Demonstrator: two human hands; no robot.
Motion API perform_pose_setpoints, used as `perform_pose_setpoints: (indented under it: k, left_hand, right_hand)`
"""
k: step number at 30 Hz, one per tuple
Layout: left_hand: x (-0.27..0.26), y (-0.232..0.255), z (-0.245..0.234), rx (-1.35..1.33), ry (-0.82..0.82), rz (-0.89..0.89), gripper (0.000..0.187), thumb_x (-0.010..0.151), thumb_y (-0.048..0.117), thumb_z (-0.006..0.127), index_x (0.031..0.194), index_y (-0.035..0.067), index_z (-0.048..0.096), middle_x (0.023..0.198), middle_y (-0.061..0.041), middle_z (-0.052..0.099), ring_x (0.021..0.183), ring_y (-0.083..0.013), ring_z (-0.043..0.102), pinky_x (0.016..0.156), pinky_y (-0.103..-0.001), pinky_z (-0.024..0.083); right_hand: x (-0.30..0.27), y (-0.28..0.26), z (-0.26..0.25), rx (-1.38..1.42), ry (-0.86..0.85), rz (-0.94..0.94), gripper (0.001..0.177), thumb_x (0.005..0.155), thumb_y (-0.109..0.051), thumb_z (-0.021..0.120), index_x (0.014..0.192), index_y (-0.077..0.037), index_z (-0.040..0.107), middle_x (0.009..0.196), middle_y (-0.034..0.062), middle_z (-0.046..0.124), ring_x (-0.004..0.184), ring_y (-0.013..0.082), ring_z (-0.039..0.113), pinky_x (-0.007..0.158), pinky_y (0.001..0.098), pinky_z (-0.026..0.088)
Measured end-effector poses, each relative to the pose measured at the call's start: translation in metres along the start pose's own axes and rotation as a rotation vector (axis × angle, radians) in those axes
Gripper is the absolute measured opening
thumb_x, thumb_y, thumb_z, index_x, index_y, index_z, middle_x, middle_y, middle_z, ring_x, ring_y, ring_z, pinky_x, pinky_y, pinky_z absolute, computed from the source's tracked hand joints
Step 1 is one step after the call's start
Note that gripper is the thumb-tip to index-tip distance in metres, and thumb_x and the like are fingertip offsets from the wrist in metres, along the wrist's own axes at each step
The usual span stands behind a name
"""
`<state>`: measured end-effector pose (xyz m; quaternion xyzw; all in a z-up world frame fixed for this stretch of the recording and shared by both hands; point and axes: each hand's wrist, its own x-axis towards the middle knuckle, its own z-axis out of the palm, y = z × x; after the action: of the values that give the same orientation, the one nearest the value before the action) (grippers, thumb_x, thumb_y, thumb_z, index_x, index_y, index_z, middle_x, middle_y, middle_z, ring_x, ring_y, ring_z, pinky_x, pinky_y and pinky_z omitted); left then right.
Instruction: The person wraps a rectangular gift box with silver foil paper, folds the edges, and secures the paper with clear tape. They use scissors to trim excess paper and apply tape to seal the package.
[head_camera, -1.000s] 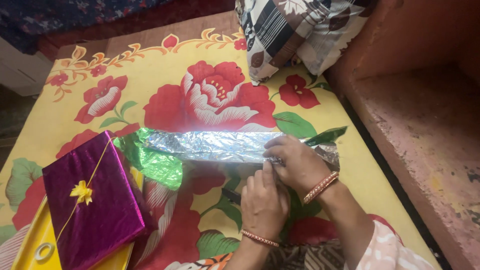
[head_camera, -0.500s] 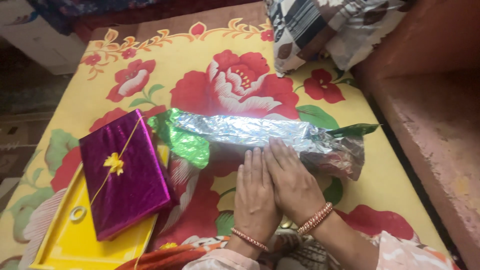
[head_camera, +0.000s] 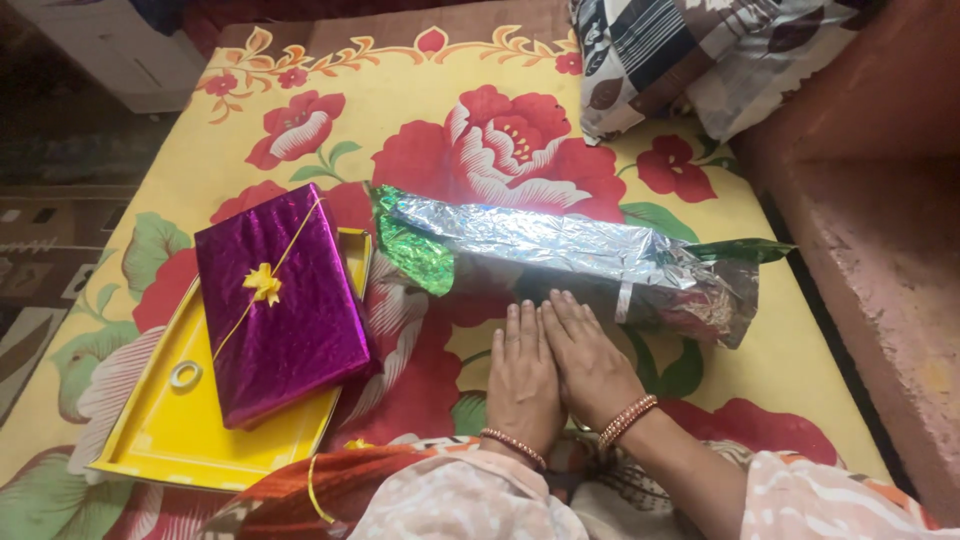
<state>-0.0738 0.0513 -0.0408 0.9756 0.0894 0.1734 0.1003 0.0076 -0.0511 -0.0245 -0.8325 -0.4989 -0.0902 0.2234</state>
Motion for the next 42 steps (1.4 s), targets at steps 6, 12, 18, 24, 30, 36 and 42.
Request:
perform_pose_setpoints:
  k: [6, 12, 18, 24, 30, 36, 42]
  left_hand:
    - [-0.004, -0.009, 0.032, 0.141, -0.089, -0.015, 0.070, 0.089, 0.016, 0.051, 0.153, -0.006, 0.031, 0.161, -0.023, 0.031, 0.151, -0.0383, 0.025, 0.119, -0.051, 0.023]
    - [-0.010, -0.022, 0.075, 0.224, -0.078, 0.041, 0.066, 0.096, 0.018, 0.048, 0.155, -0.005, 0.033, 0.160, -0.020, 0.034, 0.150, -0.0364, 0.028, 0.119, -0.052, 0.024]
    - [-0.013, -0.034, 0.112, 0.262, -0.146, 0.087, 0.065, 0.094, 0.021, 0.048, 0.155, 0.001, 0.035, 0.162, -0.017, 0.030, 0.149, -0.0388, 0.025, 0.116, -0.063, 0.020]
    - [-0.020, -0.038, 0.126, 0.296, -0.188, 0.107, 0.066, 0.094, 0.021, 0.049, 0.156, 0.003, 0.033, 0.160, -0.017, 0.031, 0.147, -0.0369, 0.027, 0.116, -0.064, 0.021]
    - [-0.022, -0.038, 0.126, 0.240, -0.164, 0.117, 0.066, 0.092, 0.025, 0.052, 0.153, 0.002, 0.036, 0.158, -0.019, 0.034, 0.148, -0.0374, 0.028, 0.116, -0.061, 0.023]
    - [-0.004, -0.035, 0.077, 0.094, -0.098, 0.005, 0.052, 0.092, 0.021, 0.056, 0.141, 0.006, 0.048, 0.136, -0.015, 0.054, 0.138, -0.0359, 0.040, 0.119, -0.068, 0.015]
    - [0.018, -0.017, 0.007, 0.032, 0.027, 0.034, 0.037, 0.090, 0.009, 0.052, 0.127, 0.006, 0.054, 0.124, -0.013, 0.058, 0.137, -0.0339, 0.043, 0.122, -0.067, 0.010]
  right_hand:
    - [-0.008, 0.013, 0.031, -0.036, -0.059, 0.061, 0.060, 0.089, -0.009, 0.051, 0.147, 0.004, 0.042, 0.155, 0.0260, 0.041, 0.145, 0.0372, 0.038, 0.122, 0.0454, 0.027]
    - [-0.019, 0.018, 0.051, -0.001, -0.153, 0.207, 0.060, 0.090, -0.013, 0.053, 0.147, -0.003, 0.041, 0.147, 0.0220, 0.049, 0.139, 0.0379, 0.044, 0.114, 0.0449, 0.036]
    - [-0.022, 0.013, 0.056, -0.012, -0.381, 0.391, 0.065, 0.092, -0.013, 0.051, 0.154, -0.012, 0.032, 0.145, 0.0199, 0.051, 0.122, 0.0374, 0.057, 0.101, 0.0476, 0.048]
    - [-0.030, 0.014, 0.060, -0.167, -0.510, 0.431, 0.073, 0.092, -0.010, 0.053, 0.159, -0.013, 0.024, 0.132, 0.0197, 0.058, 0.121, 0.0361, 0.059, 0.099, 0.0493, 0.050]
    - [-0.029, 0.027, 0.068, -0.028, -0.451, 0.504, 0.051, 0.078, -0.016, 0.073, 0.125, -0.008, 0.056, 0.126, 0.0201, 0.058, 0.120, 0.0378, 0.058, 0.102, 0.0457, 0.049]
    - [-0.010, 0.016, 0.029, 0.104, -0.283, 0.350, 0.037, 0.076, -0.014, 0.071, 0.111, -0.008, 0.062, 0.110, 0.0143, 0.062, 0.111, 0.0353, 0.059, 0.094, 0.0472, 0.050]
    - [0.007, 0.000, -0.037, 0.033, -0.138, 0.108, 0.038, 0.075, -0.010, 0.069, 0.112, -0.006, 0.059, 0.106, 0.0124, 0.061, 0.104, 0.0330, 0.059, 0.092, 0.0443, 0.050]
